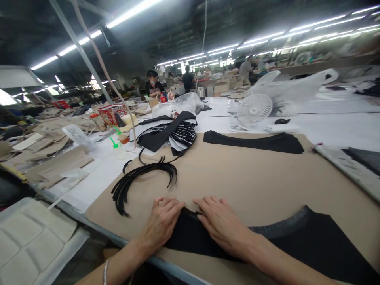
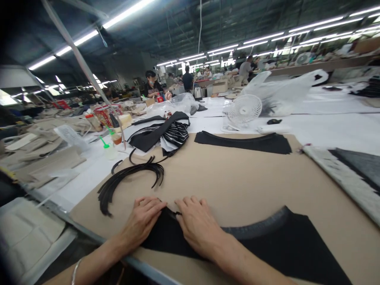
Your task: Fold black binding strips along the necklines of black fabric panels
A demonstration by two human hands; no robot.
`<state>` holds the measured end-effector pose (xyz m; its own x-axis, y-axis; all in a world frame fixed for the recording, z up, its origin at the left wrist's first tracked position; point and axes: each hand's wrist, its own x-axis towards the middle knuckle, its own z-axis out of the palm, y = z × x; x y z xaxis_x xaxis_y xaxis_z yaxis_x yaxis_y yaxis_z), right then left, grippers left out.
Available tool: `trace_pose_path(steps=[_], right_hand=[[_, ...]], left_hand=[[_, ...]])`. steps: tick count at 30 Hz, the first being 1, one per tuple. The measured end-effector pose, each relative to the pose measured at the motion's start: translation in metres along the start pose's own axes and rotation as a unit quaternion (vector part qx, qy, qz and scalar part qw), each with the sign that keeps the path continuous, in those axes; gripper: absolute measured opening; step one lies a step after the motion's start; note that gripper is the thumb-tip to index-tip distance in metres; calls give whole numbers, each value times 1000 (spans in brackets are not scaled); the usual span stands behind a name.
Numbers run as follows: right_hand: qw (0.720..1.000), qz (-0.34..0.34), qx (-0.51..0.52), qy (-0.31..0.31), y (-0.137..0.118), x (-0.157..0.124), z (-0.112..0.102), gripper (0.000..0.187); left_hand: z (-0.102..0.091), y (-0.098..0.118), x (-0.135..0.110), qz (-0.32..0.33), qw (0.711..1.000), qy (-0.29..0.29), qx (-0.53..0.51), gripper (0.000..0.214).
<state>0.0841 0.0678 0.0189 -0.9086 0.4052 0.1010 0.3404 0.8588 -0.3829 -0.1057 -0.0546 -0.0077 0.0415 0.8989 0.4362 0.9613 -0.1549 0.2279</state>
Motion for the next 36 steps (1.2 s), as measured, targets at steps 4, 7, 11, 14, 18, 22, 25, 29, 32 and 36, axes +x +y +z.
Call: trace_pose_path(steps=[4, 7, 11, 14, 18, 22, 25, 29, 32, 36], right_hand=[[995, 63, 72, -27, 17, -21, -17, 27], [994, 57, 83, -35, 19, -28, -19, 25], [995, 60, 73, -43, 11, -23, -16, 22], [993, 84, 68, -53, 9, -15, -14, 20], [989, 97, 82, -77, 11, -6, -15, 12], [987, 100, 89, -88, 9, -6, -14, 10], [988, 94, 89, -82, 7, -9, -10, 10], [989, 79, 96, -75, 10, -12, -3, 13], [990, 64, 107, -70, 14, -14, 1, 12], [989, 43, 124, -60, 17, -19, 2, 13]], left_hand=[[1, 9, 4, -34, 999, 22, 8, 21], [0, 25, 17, -59, 998, -12, -26, 24], [1, 44, 33, -114, 982, -124, -89, 26], [-1, 44, 42, -147, 967, -182, -102, 19], [-4, 38, 53, -143, 959, -223, -102, 17], [-8, 38, 62, -132, 949, -266, -105, 17], [-8, 42, 65, -128, 946, -281, -103, 21], [-6, 46, 66, -116, 945, -287, -103, 26], [-5, 47, 65, -109, 950, -277, -97, 28], [-4, 48, 57, -102, 958, -255, -84, 27]])
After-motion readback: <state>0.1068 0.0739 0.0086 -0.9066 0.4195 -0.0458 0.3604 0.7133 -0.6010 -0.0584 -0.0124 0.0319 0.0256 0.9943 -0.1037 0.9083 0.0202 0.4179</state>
